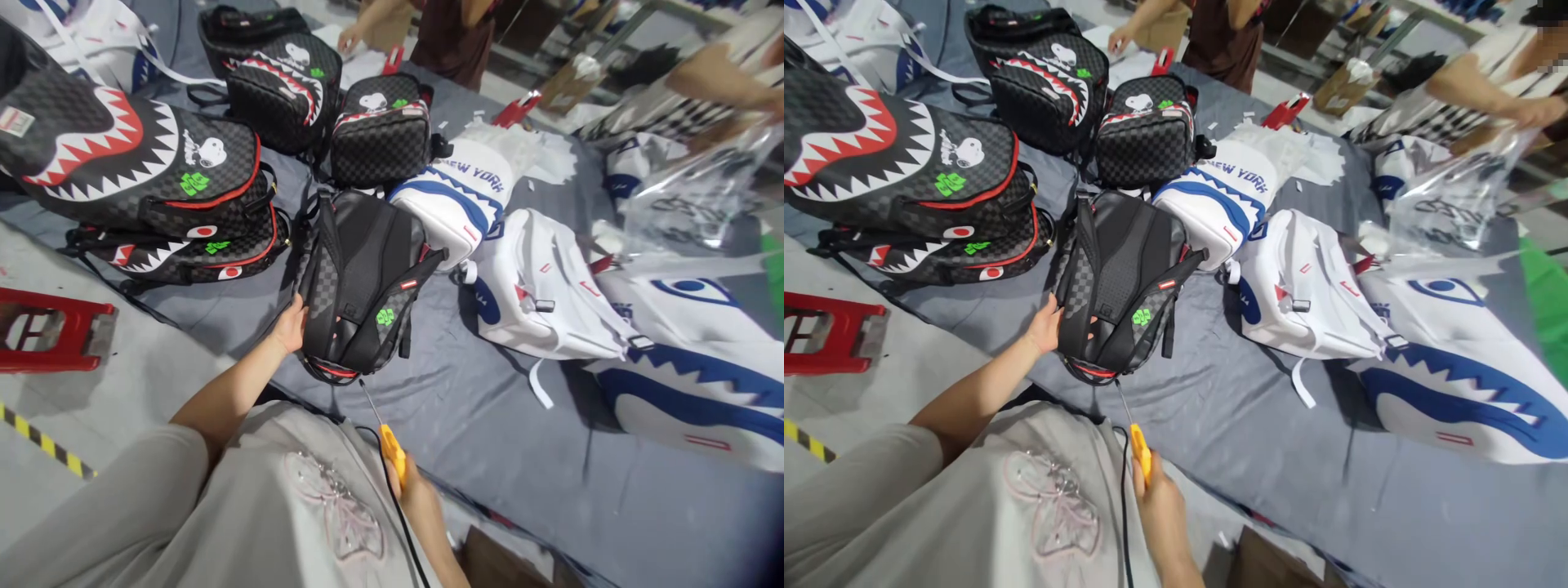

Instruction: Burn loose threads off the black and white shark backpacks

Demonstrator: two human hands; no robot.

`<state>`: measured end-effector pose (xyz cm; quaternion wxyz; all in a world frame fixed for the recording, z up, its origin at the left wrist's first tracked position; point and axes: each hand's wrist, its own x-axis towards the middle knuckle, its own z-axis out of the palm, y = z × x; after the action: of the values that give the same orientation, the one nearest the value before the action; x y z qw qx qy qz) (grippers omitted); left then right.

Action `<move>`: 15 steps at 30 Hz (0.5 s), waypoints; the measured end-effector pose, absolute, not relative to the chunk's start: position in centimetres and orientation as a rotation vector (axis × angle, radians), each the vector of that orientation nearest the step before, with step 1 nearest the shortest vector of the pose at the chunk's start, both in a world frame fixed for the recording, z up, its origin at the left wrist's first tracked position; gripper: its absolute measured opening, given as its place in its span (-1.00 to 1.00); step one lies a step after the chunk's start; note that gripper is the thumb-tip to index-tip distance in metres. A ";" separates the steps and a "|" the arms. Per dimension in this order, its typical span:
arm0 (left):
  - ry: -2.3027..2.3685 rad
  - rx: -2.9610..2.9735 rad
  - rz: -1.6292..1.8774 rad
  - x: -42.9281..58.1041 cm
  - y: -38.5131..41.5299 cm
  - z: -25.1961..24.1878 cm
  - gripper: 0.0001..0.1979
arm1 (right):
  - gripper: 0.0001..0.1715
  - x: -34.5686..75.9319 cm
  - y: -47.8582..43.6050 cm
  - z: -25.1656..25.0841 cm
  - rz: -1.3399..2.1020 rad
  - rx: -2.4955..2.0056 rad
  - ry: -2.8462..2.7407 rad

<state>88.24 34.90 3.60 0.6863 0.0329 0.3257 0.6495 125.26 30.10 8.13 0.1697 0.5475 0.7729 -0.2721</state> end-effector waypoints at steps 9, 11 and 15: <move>1.811 0.454 1.523 91.3 33.0 5.5 -0.44 | -0.70 120.0 33.4 8.4 -0.802 1.327 2.173; 2.001 0.760 1.444 93.0 31.5 5.9 -0.39 | -0.68 120.2 33.8 8.1 -0.853 1.290 2.194; 2.118 1.880 0.599 95.9 30.7 5.3 -0.20 | -0.59 120.9 34.6 7.6 -0.929 1.290 2.201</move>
<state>95.89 30.66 5.32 0.1228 0.6446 0.7261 0.2055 120.91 34.58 7.65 0.2117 0.4645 0.7922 -0.3344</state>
